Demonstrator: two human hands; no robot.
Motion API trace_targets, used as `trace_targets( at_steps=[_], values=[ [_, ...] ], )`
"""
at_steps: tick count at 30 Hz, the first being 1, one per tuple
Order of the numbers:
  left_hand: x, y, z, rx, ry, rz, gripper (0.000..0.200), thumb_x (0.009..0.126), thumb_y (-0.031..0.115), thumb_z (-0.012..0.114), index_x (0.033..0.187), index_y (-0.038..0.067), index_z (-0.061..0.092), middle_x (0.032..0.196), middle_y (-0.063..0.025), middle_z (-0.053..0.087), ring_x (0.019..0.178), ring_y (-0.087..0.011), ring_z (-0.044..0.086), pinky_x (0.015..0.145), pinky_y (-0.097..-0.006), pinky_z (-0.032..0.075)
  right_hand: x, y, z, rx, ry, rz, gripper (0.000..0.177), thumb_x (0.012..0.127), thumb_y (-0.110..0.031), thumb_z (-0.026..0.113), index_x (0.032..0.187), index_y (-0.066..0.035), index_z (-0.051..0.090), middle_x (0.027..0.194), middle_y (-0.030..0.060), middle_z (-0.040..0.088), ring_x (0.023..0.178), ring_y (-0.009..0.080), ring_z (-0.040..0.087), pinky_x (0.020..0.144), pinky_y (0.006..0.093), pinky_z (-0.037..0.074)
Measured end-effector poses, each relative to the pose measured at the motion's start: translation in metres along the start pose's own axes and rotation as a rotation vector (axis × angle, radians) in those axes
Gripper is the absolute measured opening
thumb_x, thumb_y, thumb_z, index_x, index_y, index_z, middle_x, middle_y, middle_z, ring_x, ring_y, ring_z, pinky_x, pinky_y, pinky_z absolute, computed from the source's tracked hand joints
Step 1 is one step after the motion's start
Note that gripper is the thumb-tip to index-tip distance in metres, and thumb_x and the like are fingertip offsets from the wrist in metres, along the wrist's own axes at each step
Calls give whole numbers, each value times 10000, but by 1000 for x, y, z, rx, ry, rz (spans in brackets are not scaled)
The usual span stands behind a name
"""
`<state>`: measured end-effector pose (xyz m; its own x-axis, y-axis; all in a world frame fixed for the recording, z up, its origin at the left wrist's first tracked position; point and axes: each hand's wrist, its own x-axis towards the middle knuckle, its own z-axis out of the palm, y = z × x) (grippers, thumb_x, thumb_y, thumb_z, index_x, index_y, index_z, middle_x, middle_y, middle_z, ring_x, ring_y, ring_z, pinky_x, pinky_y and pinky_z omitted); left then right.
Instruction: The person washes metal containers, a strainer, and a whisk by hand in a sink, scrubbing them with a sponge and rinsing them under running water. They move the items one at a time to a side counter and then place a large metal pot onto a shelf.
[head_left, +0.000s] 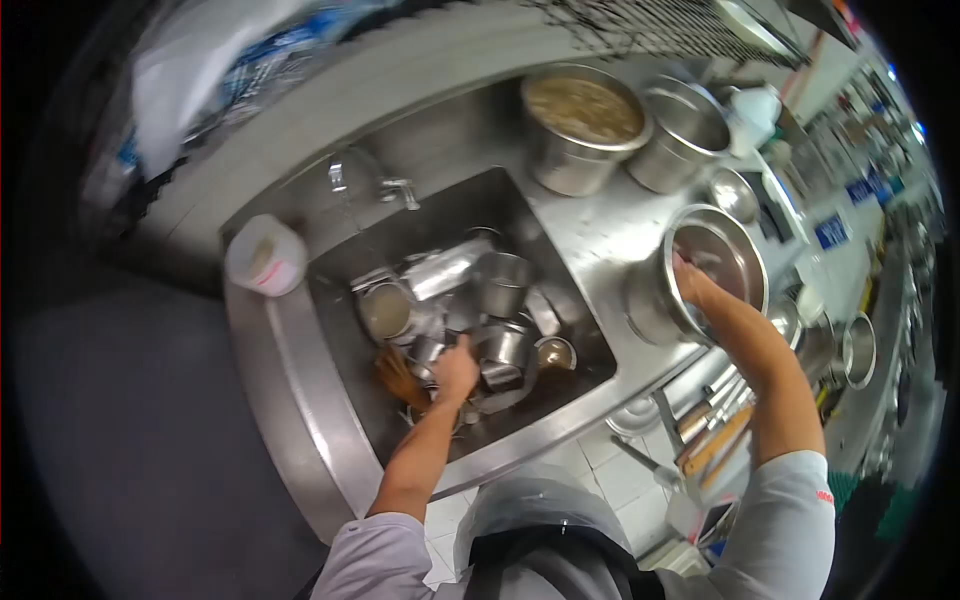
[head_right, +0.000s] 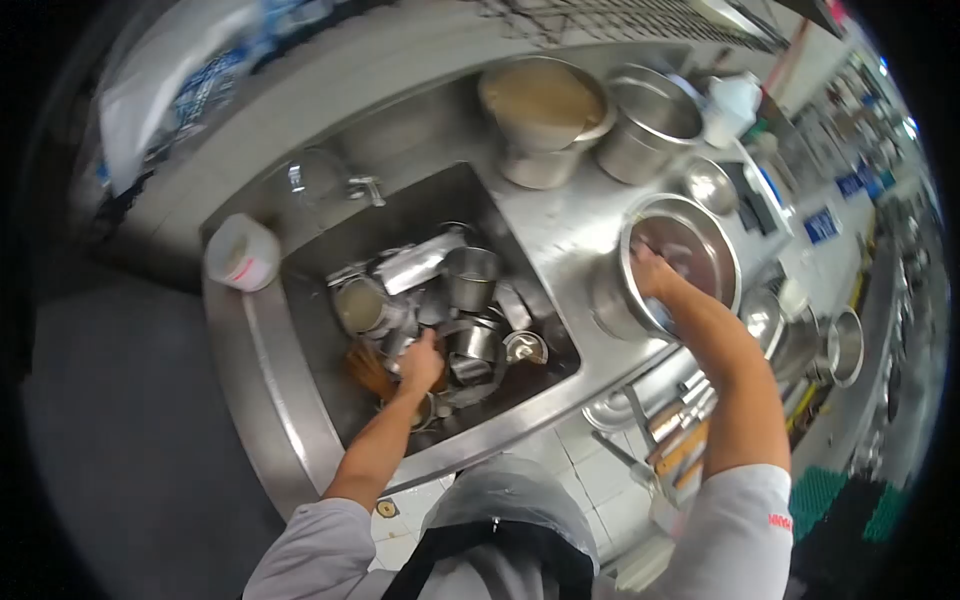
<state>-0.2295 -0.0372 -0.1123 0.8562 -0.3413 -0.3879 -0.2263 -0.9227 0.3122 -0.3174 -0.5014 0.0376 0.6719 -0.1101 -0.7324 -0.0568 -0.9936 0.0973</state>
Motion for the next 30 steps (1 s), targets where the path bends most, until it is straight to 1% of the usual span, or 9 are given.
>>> trace_targets(
  at_steps=[6,9,11,13,14,19,21,25,30],
  values=[
    [18,-14,-76,-375,280,34,156,858,113,535,1008,80,565,969,-231,671,930,-469,620,811,-547,478,-3,27,10,172,406,-249,501,743,-226,661,1183,6,593,1137,255,624,1076,374,604,947,459,487],
    [69,-49,-140,-473,598,145,215,847,122,557,1020,78,678,1007,-238,666,934,-463,614,777,-509,499,-112,-35,-93,800,261,258,506,727,-65,619,1224,5,558,1074,230,642,1041,358,613,913,421,500],
    [110,-71,-162,-387,766,257,278,816,108,576,1064,74,696,1058,-236,667,953,-432,634,825,-483,506,-149,-62,-123,1051,590,247,558,688,91,523,1235,-12,562,1122,193,633,1048,332,610,925,369,486],
    [113,-61,-202,-329,614,220,317,781,125,618,1082,78,704,1079,-239,663,970,-418,639,857,-470,511,-136,-97,-127,842,1274,-147,641,641,159,456,1240,-34,575,1161,161,616,1085,312,593,961,367,457],
    [111,-51,-209,-309,632,220,318,770,132,631,1074,72,704,1062,-238,667,959,-420,642,849,-474,514,-129,-128,-144,763,1328,-276,732,591,177,454,1272,-63,571,1166,145,597,1138,308,556,1008,378,428],
    [82,-8,-216,-209,593,150,296,732,160,675,1010,67,706,941,-223,691,886,-429,658,784,-503,525,62,-302,-191,564,1182,-886,813,578,52,686,1343,-163,513,1423,188,402,1290,425,400,1084,485,373],
    [78,-22,-209,-189,737,257,185,745,144,662,887,32,697,840,-234,688,819,-448,654,710,-502,529,102,-342,-202,330,1172,-1011,723,603,34,679,1285,-176,564,1386,174,469,1267,411,443,1071,493,390],
    [64,-61,-195,-485,882,229,328,742,38,656,1063,-6,706,707,-190,641,614,-280,624,590,-385,475,158,-352,-207,568,1050,-981,434,654,-46,693,1080,-128,686,1197,96,637,1100,363,586,954,456,483],
    [33,-48,-201,-839,1077,-35,476,777,-66,593,1246,-6,643,646,-27,461,548,-131,384,531,-259,374,248,-385,-137,1683,670,-554,307,801,-116,672,1108,-122,678,1197,85,641,1036,305,629,882,434,498]
  ],
)
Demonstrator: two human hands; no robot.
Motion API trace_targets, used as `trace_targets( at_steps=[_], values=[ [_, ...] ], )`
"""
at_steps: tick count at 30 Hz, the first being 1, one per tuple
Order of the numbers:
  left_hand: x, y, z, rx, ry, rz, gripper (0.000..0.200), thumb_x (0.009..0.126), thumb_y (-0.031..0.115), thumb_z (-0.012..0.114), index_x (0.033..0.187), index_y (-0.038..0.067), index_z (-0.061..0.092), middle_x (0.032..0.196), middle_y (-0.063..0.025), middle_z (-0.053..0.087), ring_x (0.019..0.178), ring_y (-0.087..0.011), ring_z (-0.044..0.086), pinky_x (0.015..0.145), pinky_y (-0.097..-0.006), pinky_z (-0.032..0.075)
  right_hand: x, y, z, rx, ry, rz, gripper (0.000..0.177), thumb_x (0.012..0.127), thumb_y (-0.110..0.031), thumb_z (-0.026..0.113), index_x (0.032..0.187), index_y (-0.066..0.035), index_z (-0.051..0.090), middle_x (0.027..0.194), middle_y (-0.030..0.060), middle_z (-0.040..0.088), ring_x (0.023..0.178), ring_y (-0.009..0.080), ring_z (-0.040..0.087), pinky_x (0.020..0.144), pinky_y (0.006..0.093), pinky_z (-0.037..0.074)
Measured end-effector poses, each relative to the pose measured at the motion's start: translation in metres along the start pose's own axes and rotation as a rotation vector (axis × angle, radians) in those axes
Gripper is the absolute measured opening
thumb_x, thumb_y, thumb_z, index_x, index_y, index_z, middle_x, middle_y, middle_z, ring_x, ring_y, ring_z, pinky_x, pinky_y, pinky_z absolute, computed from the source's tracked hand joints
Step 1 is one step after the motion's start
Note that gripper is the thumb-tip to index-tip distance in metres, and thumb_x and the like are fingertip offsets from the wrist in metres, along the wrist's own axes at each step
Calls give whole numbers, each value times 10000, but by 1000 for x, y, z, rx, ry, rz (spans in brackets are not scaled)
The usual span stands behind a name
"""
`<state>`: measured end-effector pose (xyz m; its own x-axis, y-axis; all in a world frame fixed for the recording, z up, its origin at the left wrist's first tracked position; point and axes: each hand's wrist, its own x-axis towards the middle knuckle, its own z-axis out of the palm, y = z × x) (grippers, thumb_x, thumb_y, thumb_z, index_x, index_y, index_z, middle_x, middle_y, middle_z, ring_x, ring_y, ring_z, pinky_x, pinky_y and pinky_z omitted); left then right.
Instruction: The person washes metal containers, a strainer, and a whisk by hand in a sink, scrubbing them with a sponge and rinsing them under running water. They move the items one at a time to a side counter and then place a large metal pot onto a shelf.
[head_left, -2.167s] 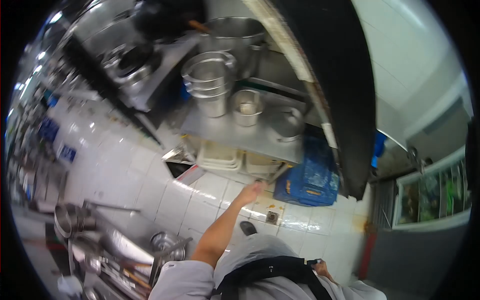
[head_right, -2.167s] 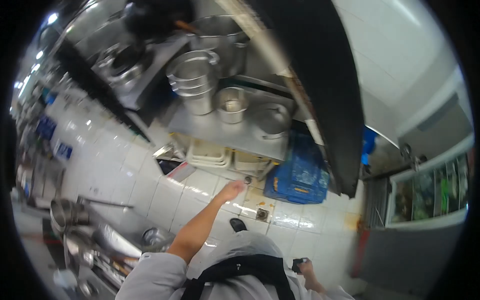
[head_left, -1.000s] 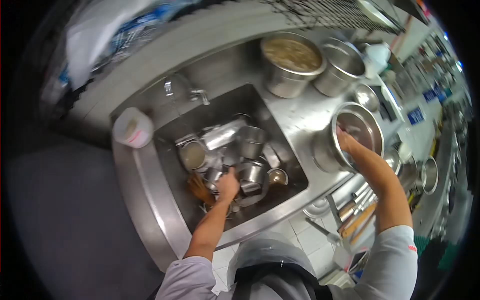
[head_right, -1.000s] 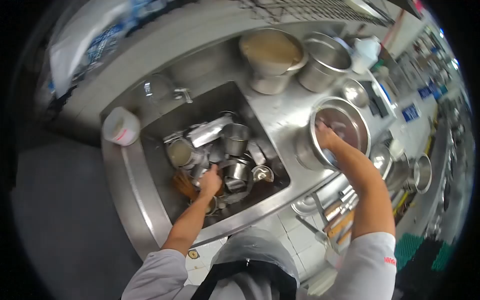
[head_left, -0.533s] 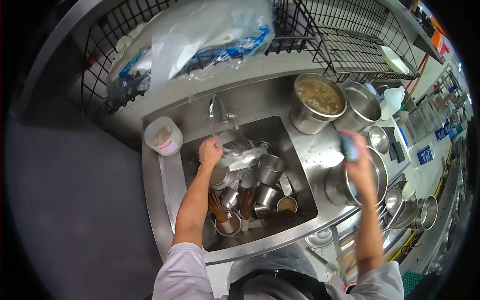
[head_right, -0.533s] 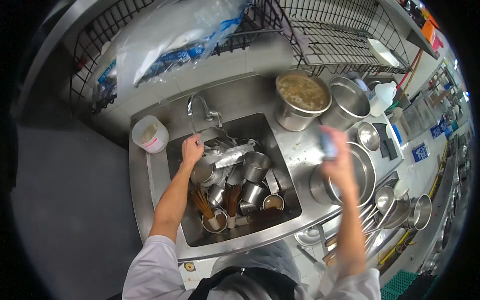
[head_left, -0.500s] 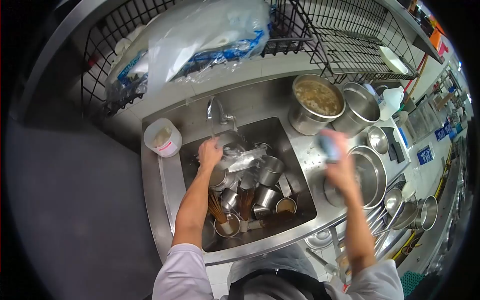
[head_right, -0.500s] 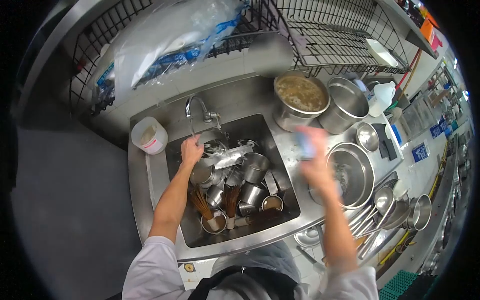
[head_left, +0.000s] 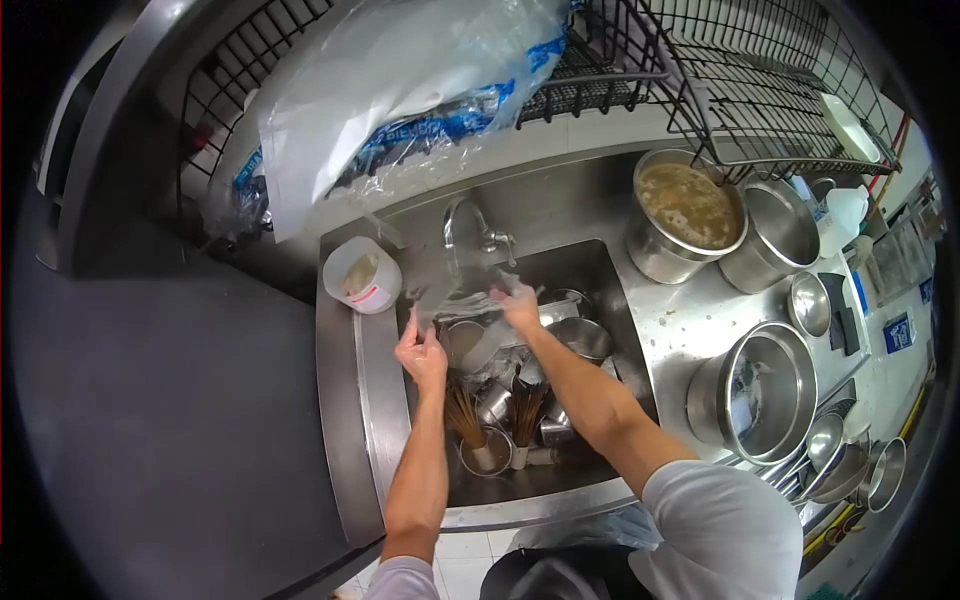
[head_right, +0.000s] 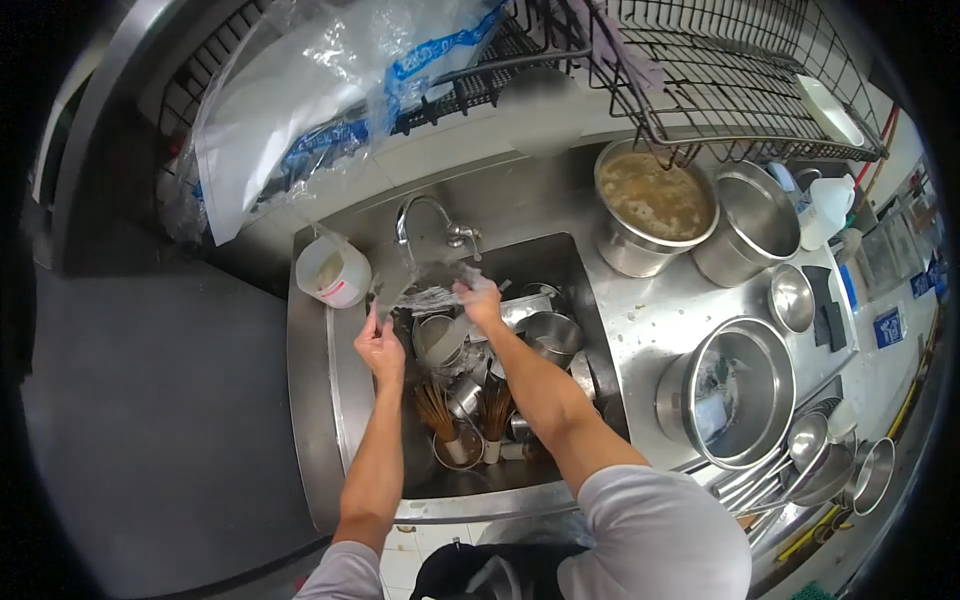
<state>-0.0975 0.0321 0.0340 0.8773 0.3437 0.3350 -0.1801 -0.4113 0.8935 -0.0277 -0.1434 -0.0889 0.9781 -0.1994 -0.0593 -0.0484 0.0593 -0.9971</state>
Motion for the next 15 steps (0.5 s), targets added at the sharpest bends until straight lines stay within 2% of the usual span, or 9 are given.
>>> trace_targets(
  at_steps=[2,4,5,7,8,9,11,13,15],
  values=[
    [-16,-2,16,-17,200,68,458,803,-48,571,1258,-33,623,669,-31,510,555,-141,436,551,-265,407,-38,-18,15,599,84,773,322,855,-116,614,1175,-133,644,1214,89,603,1044,291,603,871,508,494],
    [-31,-57,38,-65,333,32,334,897,5,525,1212,-63,613,785,-53,589,642,-103,507,585,-267,438,-61,-13,37,642,79,836,389,838,-62,583,1220,-132,608,1222,124,551,1052,307,576,784,602,507],
    [-45,-46,41,-105,321,-178,350,896,11,520,1234,-61,572,850,-77,609,670,-126,547,611,-273,471,-66,-2,43,651,86,871,392,845,-56,573,1229,-130,596,1230,138,547,1055,317,577,811,612,495],
    [-58,-59,44,-252,335,-218,462,886,-2,504,1347,-37,489,861,-64,593,682,-125,539,640,-259,478,-73,6,48,678,110,943,397,859,-43,552,1246,-127,572,1246,165,538,1060,336,578,865,632,470],
    [-56,-68,35,-278,223,-190,529,870,-4,510,1391,-45,429,911,-76,597,751,-139,563,716,-266,478,-77,11,35,748,52,867,366,819,-19,571,1177,-79,615,1178,182,529,1043,303,565,668,571,544],
    [-48,-73,21,-302,108,-163,601,855,-5,516,1436,-52,369,961,-87,601,821,-153,587,792,-273,478,-76,3,21,588,28,848,350,824,-12,560,1167,-61,611,1161,179,534,1045,305,565,680,568,550],
    [-30,-55,8,-313,91,-301,524,843,-35,496,1366,-35,471,973,-51,598,802,-119,543,756,-260,460,-71,-6,3,265,-26,818,320,832,4,537,1145,-24,602,1127,173,543,1047,311,565,704,562,561],
    [-14,-72,21,-289,59,-247,466,850,-40,483,1311,-10,539,961,-28,572,762,-98,504,689,-245,434,-75,2,21,477,96,871,277,858,21,510,1129,10,568,1107,158,570,1077,315,569,747,534,557],
    [-28,-74,45,-119,292,-72,374,823,-41,491,1188,-35,574,1028,-80,612,783,-143,534,727,-272,442,-94,10,50,796,221,945,265,869,21,512,1128,3,561,1120,155,583,1095,313,569,762,530,549]
  ],
)
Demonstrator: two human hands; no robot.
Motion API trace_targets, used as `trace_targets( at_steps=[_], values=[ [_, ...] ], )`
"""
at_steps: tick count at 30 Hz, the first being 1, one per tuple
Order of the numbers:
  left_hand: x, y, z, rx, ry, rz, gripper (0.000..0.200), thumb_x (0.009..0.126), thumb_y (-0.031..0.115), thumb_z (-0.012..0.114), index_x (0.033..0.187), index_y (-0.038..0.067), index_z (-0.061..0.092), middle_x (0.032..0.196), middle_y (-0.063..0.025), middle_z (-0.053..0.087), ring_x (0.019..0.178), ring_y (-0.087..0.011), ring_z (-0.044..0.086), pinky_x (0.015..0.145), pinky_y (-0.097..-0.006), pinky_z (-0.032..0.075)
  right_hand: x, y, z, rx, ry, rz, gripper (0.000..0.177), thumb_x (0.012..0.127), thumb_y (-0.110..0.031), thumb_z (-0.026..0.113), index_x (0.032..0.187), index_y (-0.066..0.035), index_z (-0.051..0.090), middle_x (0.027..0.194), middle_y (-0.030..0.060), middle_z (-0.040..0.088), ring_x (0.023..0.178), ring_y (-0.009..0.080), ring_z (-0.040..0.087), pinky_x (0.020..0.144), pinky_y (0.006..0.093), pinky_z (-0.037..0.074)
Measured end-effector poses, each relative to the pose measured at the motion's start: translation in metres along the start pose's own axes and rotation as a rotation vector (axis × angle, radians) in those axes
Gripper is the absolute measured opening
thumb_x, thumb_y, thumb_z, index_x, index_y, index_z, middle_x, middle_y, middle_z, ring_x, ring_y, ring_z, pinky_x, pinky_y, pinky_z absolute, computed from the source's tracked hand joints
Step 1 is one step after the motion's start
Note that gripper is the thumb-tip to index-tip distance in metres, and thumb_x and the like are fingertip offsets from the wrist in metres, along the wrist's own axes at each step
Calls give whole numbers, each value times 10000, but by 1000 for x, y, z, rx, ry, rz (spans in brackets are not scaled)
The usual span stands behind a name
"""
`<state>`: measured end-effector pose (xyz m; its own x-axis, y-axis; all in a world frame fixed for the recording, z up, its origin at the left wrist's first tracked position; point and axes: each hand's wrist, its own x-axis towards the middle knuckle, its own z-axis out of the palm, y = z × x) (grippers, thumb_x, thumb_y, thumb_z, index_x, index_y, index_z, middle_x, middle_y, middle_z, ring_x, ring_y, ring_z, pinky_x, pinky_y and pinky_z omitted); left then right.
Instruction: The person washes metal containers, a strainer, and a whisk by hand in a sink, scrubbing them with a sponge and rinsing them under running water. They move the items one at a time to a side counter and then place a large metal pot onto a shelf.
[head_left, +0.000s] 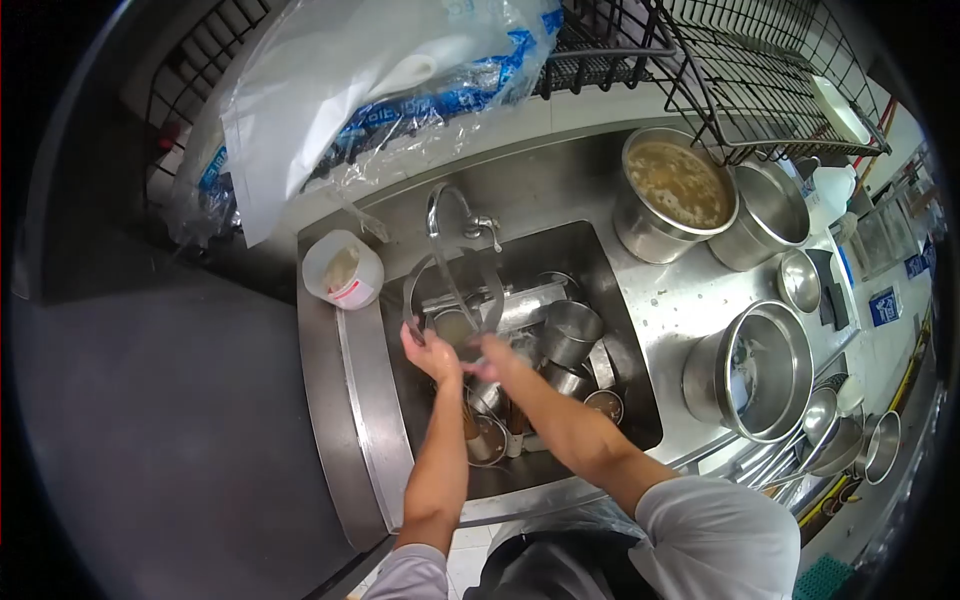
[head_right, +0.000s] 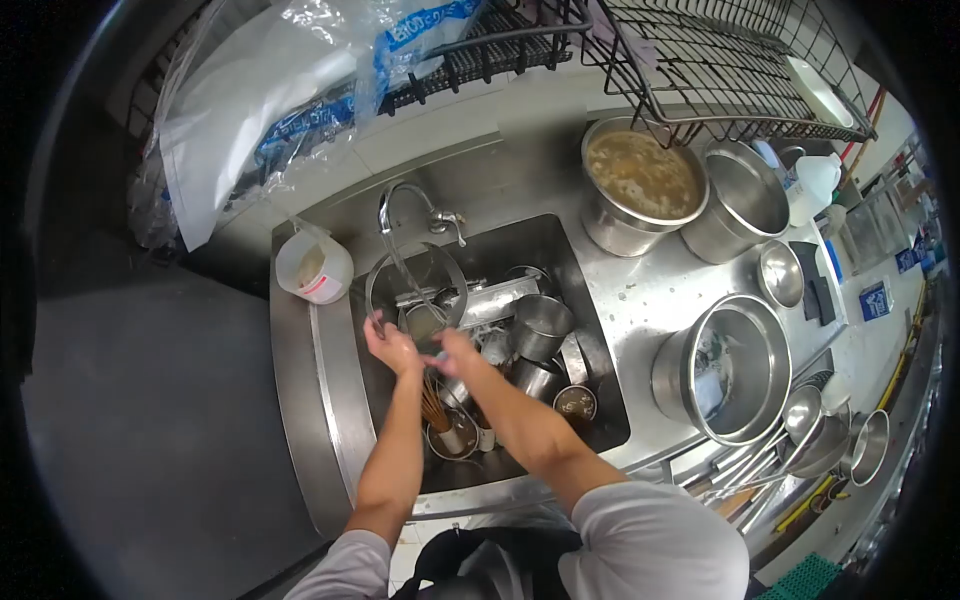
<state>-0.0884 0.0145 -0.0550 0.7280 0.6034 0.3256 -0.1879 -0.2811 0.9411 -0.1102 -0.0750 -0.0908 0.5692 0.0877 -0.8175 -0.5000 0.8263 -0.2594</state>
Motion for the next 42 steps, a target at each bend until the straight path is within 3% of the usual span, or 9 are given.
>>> trace_targets(
  at_steps=[4,10,11,14,16,22,28,35,42],
  values=[
    [8,-3,-2,54,-86,-26,349,821,-28,529,1167,-50,573,1043,-108,643,908,-167,601,822,-275,467,-60,-19,1,-174,-294,87,363,870,3,583,1230,0,532,1158,161,592,1094,262,580,894,423,529],
    [12,6,20,18,-172,20,388,797,31,693,1167,-71,633,980,-147,711,837,-195,658,796,-334,519,-60,-41,13,-1292,-470,-1219,597,753,-31,682,1322,-20,501,1187,230,599,1162,359,571,1007,428,444],
    [22,-2,27,23,-216,35,410,786,54,700,1171,-74,638,992,-153,714,849,-201,665,805,-336,520,-19,-18,2,-1108,-708,-1047,651,684,-67,710,1304,-34,515,1258,237,557,1197,416,516,1045,454,399],
    [72,13,24,101,-513,-263,490,761,137,703,1204,-63,643,1015,-186,718,891,-241,683,827,-347,519,-39,-45,-18,-1975,-653,-1295,607,652,-72,697,1243,-104,566,1177,147,620,1121,356,594,982,425,465],
    [90,21,21,330,-685,-225,569,755,178,694,1275,-35,606,1020,-231,701,905,-317,678,856,-387,510,-38,-56,-23,-2258,-688,-1036,628,662,-73,692,1274,-114,559,1201,125,619,1138,348,588,923,465,511],
    [31,18,25,228,-418,123,529,802,108,611,1326,43,585,1023,-219,681,895,-367,659,833,-430,504,-18,-6,6,-1473,-459,-1234,470,701,-68,660,1161,-7,584,1084,206,649,1038,389,624,934,461,507],
    [106,56,28,627,-1188,-9,496,788,163,649,1270,49,629,1029,-241,697,973,-377,673,877,-417,513,-25,-29,-49,-2121,-883,-1325,546,741,-86,661,1275,-149,564,1302,138,550,1282,371,478,1098,451,380],
    [35,16,27,419,-457,173,415,857,80,634,1270,47,610,985,-239,655,944,-410,639,859,-465,496,-36,-12,-19,-1700,-519,-1275,462,674,-24,691,1120,-53,571,1119,140,576,1095,350,561,953,435,463],
    [54,64,52,564,-1083,436,280,880,76,615,1122,170,717,965,-175,682,922,-390,652,836,-462,498,-49,-70,-76,-2053,-719,-1306,568,693,23,640,1249,-77,576,1169,178,571,1121,374,547,965,426,461]
  ],
)
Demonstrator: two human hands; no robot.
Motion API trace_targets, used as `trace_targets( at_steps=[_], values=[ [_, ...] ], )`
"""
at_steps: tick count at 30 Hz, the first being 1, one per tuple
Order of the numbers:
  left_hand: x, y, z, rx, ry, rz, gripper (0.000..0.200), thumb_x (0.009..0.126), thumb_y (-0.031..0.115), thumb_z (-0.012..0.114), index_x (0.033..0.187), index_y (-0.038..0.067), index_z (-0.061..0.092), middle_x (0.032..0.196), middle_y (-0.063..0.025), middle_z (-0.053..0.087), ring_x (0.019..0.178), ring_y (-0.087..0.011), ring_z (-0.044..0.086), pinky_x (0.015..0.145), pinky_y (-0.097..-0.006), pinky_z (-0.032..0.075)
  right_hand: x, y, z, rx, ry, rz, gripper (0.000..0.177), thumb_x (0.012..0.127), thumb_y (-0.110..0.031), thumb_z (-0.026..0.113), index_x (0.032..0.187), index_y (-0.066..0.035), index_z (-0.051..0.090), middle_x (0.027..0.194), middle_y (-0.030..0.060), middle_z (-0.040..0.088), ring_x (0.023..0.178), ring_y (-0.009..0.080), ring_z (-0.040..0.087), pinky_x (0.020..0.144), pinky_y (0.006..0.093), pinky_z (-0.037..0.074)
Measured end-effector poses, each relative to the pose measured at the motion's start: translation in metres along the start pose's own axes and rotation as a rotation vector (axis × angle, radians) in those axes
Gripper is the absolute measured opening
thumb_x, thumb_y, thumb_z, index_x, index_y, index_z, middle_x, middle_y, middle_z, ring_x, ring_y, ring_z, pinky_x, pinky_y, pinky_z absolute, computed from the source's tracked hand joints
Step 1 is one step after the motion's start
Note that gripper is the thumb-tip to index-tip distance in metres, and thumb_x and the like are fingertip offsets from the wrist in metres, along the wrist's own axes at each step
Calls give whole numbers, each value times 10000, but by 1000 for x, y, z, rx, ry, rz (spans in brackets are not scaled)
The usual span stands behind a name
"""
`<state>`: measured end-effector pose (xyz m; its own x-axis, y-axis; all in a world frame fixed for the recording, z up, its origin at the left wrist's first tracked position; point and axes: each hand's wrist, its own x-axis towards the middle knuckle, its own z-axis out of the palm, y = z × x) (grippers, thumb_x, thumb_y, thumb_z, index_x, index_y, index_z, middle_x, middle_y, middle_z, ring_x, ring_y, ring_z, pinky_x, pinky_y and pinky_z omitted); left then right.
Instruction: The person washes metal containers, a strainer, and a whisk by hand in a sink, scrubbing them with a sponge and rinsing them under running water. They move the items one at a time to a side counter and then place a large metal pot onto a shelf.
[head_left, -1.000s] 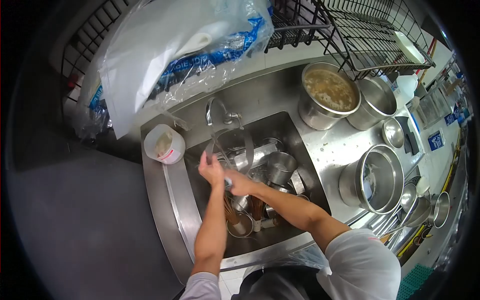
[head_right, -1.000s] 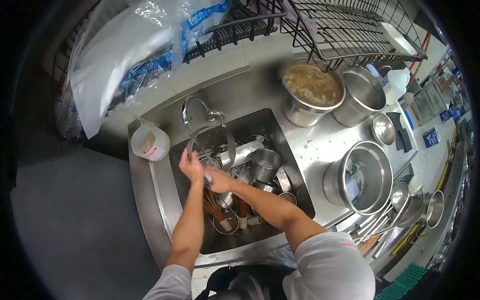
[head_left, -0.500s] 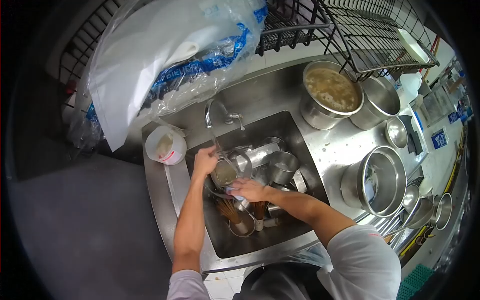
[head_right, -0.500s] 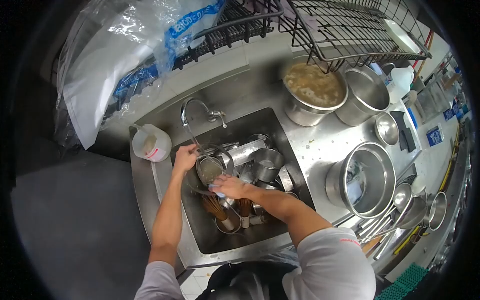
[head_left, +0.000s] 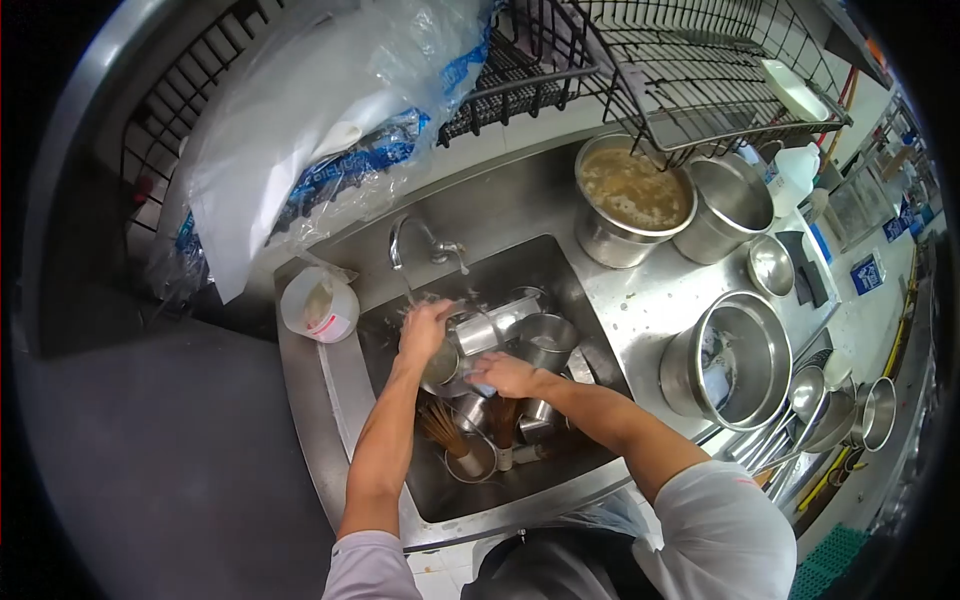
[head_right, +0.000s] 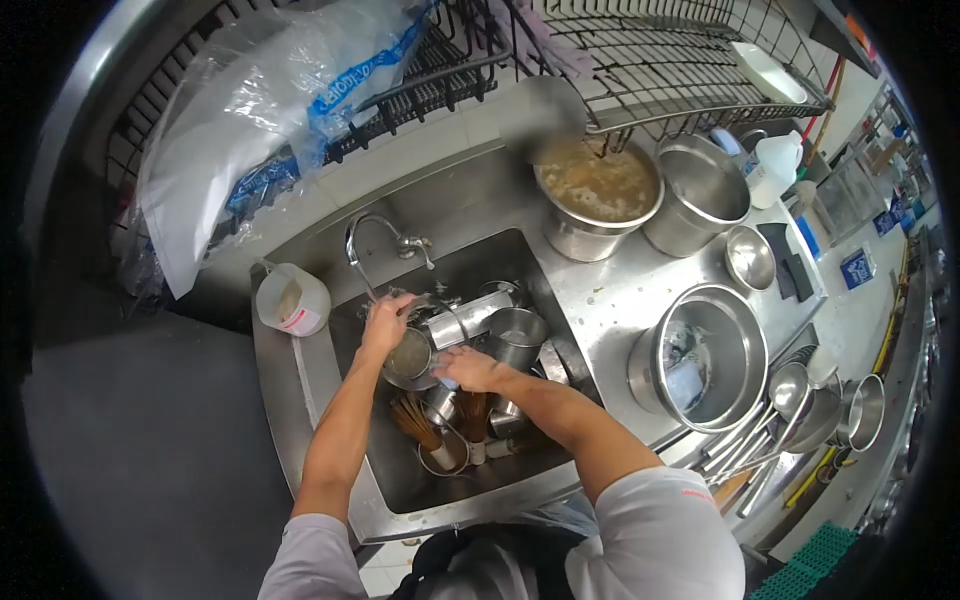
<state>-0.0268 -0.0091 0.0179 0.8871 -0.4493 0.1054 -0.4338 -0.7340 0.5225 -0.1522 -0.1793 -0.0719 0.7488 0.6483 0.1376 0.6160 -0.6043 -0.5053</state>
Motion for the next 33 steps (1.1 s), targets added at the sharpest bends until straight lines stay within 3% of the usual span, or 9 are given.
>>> trace_targets(
  at_steps=[6,10,16,18,22,23,27,30,33],
  values=[
    [-20,-20,-9,229,261,138,301,816,29,655,1065,174,742,1022,-115,711,965,-290,638,832,-367,499,-72,-57,-152,156,560,412,674,602,138,600,1229,-110,611,1101,154,604,1073,366,572,951,445,478],
    [-37,-90,17,-456,607,-59,373,821,-109,571,1128,51,710,1067,-103,720,947,-200,654,885,-315,499,-170,-115,-260,-223,862,658,686,581,180,521,1218,-52,628,1092,163,621,1058,355,578,947,397,446],
    [-74,-100,84,-1517,660,-884,376,988,331,580,1321,159,552,1101,-76,618,955,-234,594,839,-467,522,-326,-106,-240,-442,669,1250,611,731,-69,715,1321,-58,555,1181,217,571,1137,393,531,997,459,419],
    [-74,-104,134,-1839,629,-986,354,997,354,545,1303,180,523,1051,-69,595,970,-257,570,875,-560,501,-355,-83,-212,-675,764,1087,576,757,-136,748,1284,-4,557,1200,224,573,1122,398,538,984,470,426],
    [-57,-89,204,-2211,662,-1107,111,1012,228,455,985,128,494,769,-73,502,897,-261,542,932,-633,480,-188,-120,-204,-264,943,754,217,839,-89,668,1036,-3,643,1099,173,637,1009,340,607,886,406,483],
    [-54,-77,204,-2231,691,-1107,139,987,148,425,859,99,452,716,-79,476,798,-230,529,941,-619,492,-123,-137,-205,103,677,993,289,871,-183,680,1100,-11,646,1132,169,643,1031,328,623,888,397,494],
    [-52,-64,185,-2566,383,-954,364,1002,215,408,1263,6,552,1154,-192,636,1098,-354,630,888,-515,576,56,-28,-75,498,325,715,1002,809,-625,669,1432,101,371,1393,335,462,1304,399,475,1102,430,369],
    [-76,18,64,-2188,181,-1042,544,1005,422,377,1250,-39,532,1183,-197,616,1064,-369,633,877,-470,573,148,-14,-65,1086,467,645,475,910,-341,684,1086,82,558,787,179,670,708,278,652,675,470,548],
    [-106,-46,88,-1704,-633,-1008,871,942,706,223,1075,-60,617,966,-236,680,869,-374,670,838,-524,545,206,30,-48,1170,-124,662,290,1000,-212,520,938,37,655,718,159,667,716,252,639,721,434,509]
  ],
)
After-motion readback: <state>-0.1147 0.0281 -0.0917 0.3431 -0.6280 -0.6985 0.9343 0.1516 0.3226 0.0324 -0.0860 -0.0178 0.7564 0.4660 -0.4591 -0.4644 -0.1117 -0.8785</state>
